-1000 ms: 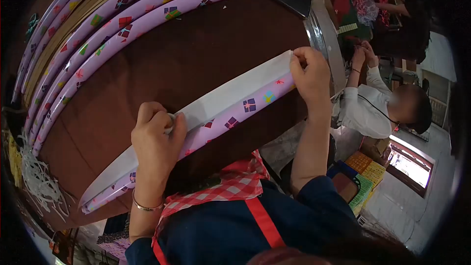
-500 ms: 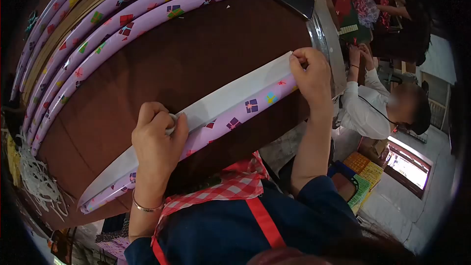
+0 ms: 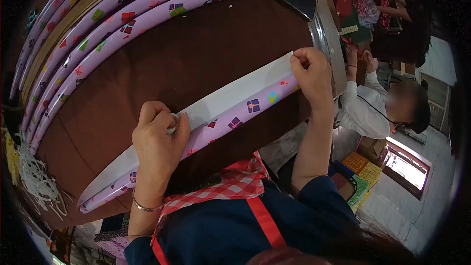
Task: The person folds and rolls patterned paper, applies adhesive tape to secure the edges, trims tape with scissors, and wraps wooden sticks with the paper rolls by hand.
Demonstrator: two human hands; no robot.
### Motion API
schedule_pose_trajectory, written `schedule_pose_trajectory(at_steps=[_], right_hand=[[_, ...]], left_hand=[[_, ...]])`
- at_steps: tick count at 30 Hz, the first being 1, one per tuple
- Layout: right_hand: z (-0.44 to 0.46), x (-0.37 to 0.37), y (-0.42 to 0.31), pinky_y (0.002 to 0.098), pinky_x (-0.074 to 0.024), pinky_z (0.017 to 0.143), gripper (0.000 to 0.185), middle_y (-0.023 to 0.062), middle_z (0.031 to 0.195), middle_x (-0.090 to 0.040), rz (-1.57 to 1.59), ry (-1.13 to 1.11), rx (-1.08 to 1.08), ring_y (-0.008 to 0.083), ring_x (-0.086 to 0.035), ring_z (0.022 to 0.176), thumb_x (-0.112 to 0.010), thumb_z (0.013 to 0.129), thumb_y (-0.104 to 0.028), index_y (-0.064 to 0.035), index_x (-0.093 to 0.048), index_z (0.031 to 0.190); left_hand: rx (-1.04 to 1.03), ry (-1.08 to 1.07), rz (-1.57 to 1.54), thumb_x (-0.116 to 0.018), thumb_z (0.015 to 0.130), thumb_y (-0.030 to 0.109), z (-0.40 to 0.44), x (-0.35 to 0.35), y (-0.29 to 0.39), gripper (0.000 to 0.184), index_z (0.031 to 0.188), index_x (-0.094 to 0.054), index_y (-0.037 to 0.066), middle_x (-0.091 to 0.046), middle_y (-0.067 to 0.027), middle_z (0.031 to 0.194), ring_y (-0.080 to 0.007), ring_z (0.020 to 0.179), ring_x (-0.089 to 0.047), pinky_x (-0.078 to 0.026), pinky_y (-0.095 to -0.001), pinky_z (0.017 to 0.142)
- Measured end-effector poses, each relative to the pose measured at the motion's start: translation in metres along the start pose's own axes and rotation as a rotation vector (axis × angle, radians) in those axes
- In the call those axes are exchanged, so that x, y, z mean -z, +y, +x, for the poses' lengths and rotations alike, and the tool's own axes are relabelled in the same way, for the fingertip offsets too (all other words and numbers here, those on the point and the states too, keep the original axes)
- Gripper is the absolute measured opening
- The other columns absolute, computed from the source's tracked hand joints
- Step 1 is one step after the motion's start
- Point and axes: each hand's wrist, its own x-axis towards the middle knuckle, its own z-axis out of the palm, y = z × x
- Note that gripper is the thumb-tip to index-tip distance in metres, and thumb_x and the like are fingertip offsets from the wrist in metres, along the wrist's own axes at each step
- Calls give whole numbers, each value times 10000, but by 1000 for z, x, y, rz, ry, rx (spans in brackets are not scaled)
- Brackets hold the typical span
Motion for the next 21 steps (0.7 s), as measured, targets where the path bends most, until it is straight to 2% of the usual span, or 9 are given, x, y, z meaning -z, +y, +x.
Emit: schedule_pose_trajectory(at_steps=[21], right_hand=[[0,-5,6,406,-471,748,121,103,823,-627,35,50,54,287,-594,812,-649,775,-113,-30,-623,860]], left_hand=[[5,0,2,-760,718,44,0,0,-1,240,620,-545,0,-591,-114,839,-251,556,-588,-481,-343,498]])
